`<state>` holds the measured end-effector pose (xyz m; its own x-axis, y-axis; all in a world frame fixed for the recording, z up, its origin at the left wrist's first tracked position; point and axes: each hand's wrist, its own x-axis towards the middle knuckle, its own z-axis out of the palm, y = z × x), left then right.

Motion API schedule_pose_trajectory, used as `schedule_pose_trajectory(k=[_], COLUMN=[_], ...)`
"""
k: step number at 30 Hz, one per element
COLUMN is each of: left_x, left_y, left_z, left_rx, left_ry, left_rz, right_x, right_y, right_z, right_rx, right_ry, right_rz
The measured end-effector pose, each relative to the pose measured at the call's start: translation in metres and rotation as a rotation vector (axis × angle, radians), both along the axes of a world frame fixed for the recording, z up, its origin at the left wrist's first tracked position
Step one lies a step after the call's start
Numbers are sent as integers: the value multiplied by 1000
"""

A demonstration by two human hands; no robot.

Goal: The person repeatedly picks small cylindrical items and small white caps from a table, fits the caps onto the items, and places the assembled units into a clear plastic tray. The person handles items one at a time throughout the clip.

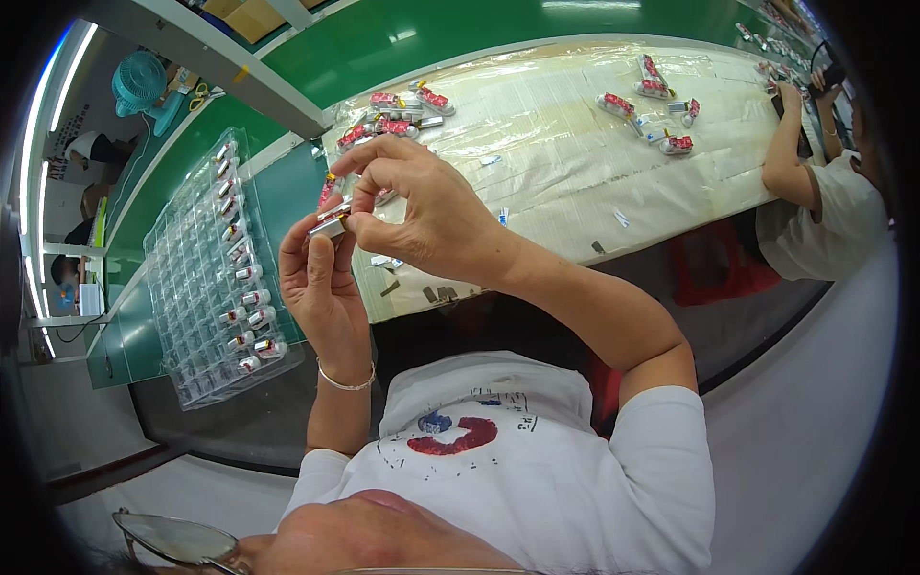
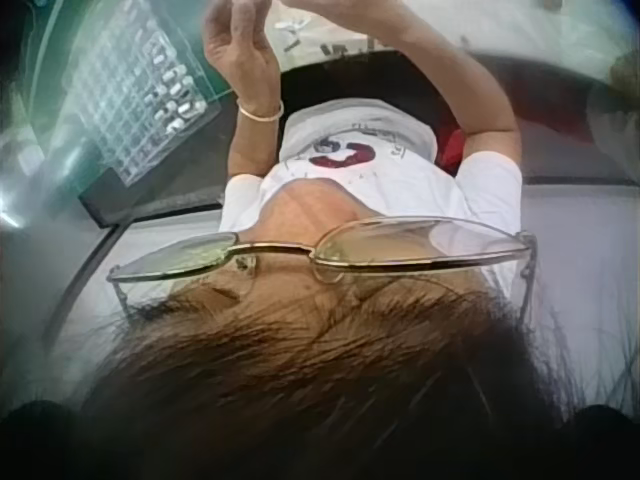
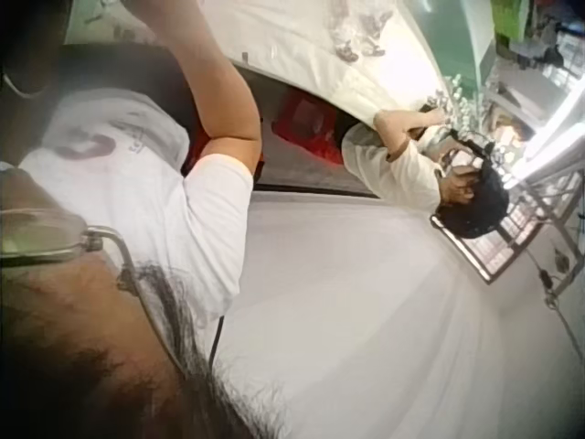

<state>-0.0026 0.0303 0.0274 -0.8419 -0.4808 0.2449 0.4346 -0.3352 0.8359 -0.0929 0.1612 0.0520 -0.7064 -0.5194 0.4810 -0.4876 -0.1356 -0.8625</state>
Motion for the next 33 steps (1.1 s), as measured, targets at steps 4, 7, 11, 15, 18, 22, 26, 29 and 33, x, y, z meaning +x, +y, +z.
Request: schedule_pose_trajectory(k=[4,7,11,15,18,22,26,29,33], left_x=[1,0,3,2,3,3,0,3,6], left_y=[-2,-1,2,3,2,-1,-5,-8,-9], left_z=[0,1,2,0,-3,-7,-8,-10,-7], left_rx=[40,69,78,53,19,-138,-341,-396,-420], left_ry=[4,9,12,63,94,121,159,180,187], left_rz=[6,21,23,33,14,57,89,95,86], right_x=[-1,1,5,5,8,11,10,10,13], right_y=[5,8,6,4,-1,-1,0,0,-2], right_z=[2,4,5,0,-1,-3,-12,-16,-12], right_rx=[8,17,22,-20,-126,-174,-180,-211,-227], right_ry=[25,-97,-127,-78,-207,-309,-461,-480,-444], right_rz=[32,82,83,99,111,148,250,298,294])
